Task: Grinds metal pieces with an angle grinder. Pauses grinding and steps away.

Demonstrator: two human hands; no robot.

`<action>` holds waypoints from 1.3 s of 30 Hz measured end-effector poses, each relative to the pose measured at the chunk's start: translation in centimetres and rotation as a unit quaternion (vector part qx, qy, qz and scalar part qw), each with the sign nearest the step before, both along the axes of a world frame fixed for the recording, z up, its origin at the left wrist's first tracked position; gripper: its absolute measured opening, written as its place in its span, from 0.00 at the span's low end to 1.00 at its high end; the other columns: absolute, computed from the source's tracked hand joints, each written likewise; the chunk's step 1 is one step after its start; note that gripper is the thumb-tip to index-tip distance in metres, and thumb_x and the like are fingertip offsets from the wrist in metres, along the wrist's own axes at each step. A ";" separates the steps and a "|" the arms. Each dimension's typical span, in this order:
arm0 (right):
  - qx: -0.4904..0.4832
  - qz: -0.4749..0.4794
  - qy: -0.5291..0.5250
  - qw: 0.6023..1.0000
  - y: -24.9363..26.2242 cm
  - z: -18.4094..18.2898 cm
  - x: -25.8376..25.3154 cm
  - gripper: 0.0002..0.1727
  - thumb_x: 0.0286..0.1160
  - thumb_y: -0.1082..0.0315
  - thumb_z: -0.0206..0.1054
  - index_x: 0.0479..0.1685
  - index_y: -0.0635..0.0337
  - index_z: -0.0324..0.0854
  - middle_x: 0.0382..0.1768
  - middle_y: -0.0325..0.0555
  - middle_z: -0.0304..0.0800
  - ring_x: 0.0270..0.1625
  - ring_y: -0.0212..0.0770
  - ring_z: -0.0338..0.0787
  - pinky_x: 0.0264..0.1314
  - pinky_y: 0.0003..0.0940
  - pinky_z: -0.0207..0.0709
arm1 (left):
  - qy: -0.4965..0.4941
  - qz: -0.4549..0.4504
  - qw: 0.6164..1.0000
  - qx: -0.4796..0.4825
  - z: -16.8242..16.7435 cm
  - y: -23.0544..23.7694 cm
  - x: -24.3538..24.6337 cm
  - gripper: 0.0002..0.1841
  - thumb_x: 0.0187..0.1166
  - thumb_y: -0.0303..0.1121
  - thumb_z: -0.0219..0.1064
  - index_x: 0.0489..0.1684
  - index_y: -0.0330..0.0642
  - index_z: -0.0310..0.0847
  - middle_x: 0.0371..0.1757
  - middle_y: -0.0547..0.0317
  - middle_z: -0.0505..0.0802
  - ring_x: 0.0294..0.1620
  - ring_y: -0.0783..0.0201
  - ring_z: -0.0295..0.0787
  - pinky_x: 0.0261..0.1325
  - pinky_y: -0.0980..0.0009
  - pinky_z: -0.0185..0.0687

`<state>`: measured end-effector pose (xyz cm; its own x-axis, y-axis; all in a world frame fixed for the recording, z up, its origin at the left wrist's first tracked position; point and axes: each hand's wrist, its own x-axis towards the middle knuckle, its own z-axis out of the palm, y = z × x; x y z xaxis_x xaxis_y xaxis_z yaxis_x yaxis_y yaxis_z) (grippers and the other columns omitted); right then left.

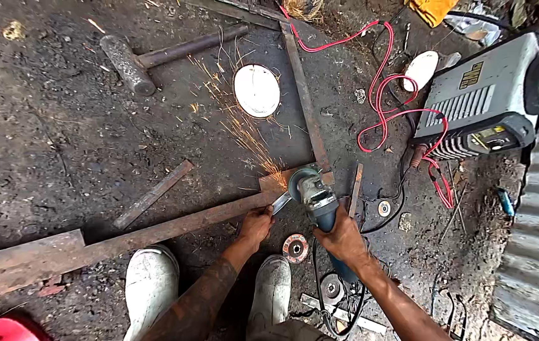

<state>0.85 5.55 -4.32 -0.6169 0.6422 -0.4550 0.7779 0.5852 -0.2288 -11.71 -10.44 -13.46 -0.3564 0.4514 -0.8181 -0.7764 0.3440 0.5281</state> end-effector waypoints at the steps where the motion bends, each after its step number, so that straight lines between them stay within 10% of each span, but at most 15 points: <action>1: -0.001 0.011 -0.002 1.000 -0.4 -0.1 0.2 0.50 0.55 0.50 0.79 0.82 0.67 0.66 0.45 0.53 0.94 0.48 0.53 0.95 0.53 0.56 0.86 | 0.004 -0.003 1.000 0.001 -0.1 0.0 0.0 0.16 0.95 0.39 0.53 0.39 0.40 0.78 0.19 0.65 0.76 0.12 0.73 0.66 0.16 0.79 0.64; 39: 0.015 -0.057 -0.006 0.998 2.3 0.4 -0.9 0.51 0.58 0.52 0.80 0.83 0.68 0.63 0.48 0.58 0.92 0.51 0.56 0.94 0.57 0.59 0.84 | 0.008 -0.011 1.000 -0.014 -0.1 0.2 -0.1 0.15 0.95 0.40 0.53 0.40 0.40 0.78 0.21 0.65 0.76 0.12 0.73 0.64 0.16 0.79 0.62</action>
<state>-0.05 7.88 -3.94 -0.5332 0.7214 -0.4418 0.8427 0.4988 -0.2025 -11.77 -10.23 -13.56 -0.3592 0.4361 -0.8251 -0.7601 0.3763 0.5298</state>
